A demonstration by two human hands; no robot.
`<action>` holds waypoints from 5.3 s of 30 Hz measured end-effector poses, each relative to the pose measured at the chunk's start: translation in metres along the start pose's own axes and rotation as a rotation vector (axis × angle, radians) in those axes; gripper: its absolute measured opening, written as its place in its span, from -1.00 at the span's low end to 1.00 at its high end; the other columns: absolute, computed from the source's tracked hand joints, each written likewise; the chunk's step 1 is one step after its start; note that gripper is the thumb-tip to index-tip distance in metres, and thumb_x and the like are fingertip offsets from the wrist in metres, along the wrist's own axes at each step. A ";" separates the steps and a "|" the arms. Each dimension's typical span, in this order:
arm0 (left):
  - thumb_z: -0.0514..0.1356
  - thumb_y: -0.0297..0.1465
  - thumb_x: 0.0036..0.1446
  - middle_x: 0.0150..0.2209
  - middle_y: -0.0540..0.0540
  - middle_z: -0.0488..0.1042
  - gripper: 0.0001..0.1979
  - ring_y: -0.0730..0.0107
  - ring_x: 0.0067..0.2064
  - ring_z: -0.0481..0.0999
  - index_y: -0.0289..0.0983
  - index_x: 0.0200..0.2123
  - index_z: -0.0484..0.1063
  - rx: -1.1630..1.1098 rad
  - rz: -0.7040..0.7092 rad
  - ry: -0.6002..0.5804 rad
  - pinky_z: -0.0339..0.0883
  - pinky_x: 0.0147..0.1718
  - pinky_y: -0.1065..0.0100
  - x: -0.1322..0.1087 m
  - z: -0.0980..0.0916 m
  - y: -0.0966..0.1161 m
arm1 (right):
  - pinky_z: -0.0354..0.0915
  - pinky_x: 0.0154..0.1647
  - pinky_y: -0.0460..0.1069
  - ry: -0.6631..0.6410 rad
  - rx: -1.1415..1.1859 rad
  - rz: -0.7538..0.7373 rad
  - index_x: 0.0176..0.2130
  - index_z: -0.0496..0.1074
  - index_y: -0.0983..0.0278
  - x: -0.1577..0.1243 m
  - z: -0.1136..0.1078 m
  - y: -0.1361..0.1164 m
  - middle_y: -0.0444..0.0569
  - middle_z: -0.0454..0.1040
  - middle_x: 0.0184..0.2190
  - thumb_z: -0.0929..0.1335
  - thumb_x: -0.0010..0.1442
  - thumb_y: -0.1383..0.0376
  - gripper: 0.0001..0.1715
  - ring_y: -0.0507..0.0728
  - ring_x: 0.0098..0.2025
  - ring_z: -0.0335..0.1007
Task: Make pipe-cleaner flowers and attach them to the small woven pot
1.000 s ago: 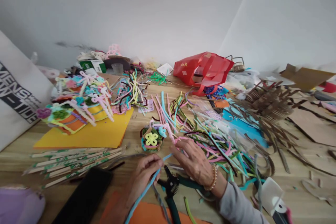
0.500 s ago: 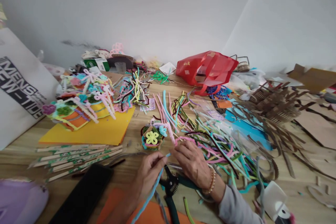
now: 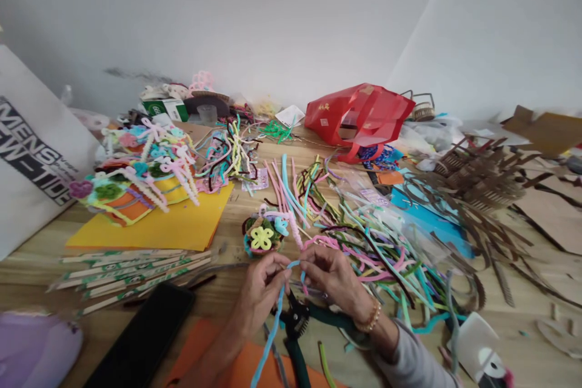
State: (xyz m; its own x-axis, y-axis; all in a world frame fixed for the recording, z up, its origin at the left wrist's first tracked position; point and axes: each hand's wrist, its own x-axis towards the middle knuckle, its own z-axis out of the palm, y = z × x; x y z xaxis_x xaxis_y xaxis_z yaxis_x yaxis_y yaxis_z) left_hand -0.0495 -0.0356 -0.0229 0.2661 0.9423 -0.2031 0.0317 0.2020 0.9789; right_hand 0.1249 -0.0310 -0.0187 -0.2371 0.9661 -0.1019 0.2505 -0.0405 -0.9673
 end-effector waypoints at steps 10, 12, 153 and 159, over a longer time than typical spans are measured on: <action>0.14 -0.42 0.05 -0.48 -0.02 0.50 -0.94 0.36 -0.44 0.44 -0.26 -0.40 0.41 0.330 0.140 0.050 0.25 -0.42 0.41 -0.003 0.006 -0.003 | 0.35 -0.53 -0.11 -0.053 0.511 0.144 -0.29 0.49 0.34 0.008 0.001 0.009 -0.14 0.48 -0.51 0.52 -0.07 0.11 -0.59 -0.01 -0.55 0.42; 0.18 -0.42 0.01 -0.51 0.00 0.47 -0.95 0.37 -0.48 0.42 -0.25 -0.40 0.42 0.423 0.168 0.081 0.24 -0.44 0.41 -0.002 0.006 -0.007 | 0.36 -0.53 -0.11 -0.052 0.554 0.155 -0.30 0.50 0.36 0.008 0.002 0.012 -0.12 0.50 -0.52 0.53 -0.08 0.13 -0.59 0.00 -0.55 0.43; 0.41 -0.41 -0.25 -0.59 0.08 0.51 -0.80 0.55 -0.58 0.46 -0.28 -0.52 0.45 -0.494 -0.229 0.117 0.36 -0.56 0.55 -0.007 0.006 0.004 | 0.27 -0.32 -0.11 -0.414 0.445 -0.202 -0.21 0.43 0.36 -0.002 -0.002 0.013 -0.10 0.43 -0.40 0.46 0.08 0.12 -0.61 -0.03 -0.40 0.33; 0.38 -0.37 -0.21 -0.54 0.07 0.49 -0.82 0.47 -0.53 0.47 -0.25 -0.52 0.43 -0.486 -0.193 0.126 0.40 -0.51 0.46 -0.009 0.008 0.000 | 0.30 -0.24 -0.10 -0.310 0.213 -0.369 -0.21 0.51 0.31 -0.004 -0.002 0.007 -0.04 0.37 -0.23 0.44 0.13 0.18 -0.72 0.01 -0.29 0.33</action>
State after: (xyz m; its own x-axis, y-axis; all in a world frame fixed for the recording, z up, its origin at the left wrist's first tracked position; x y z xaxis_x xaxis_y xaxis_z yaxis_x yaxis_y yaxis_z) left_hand -0.0445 -0.0467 -0.0212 0.1811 0.8945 -0.4087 -0.3893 0.4469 0.8055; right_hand 0.1298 -0.0350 -0.0248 -0.5484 0.8064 0.2212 -0.0907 0.2056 -0.9744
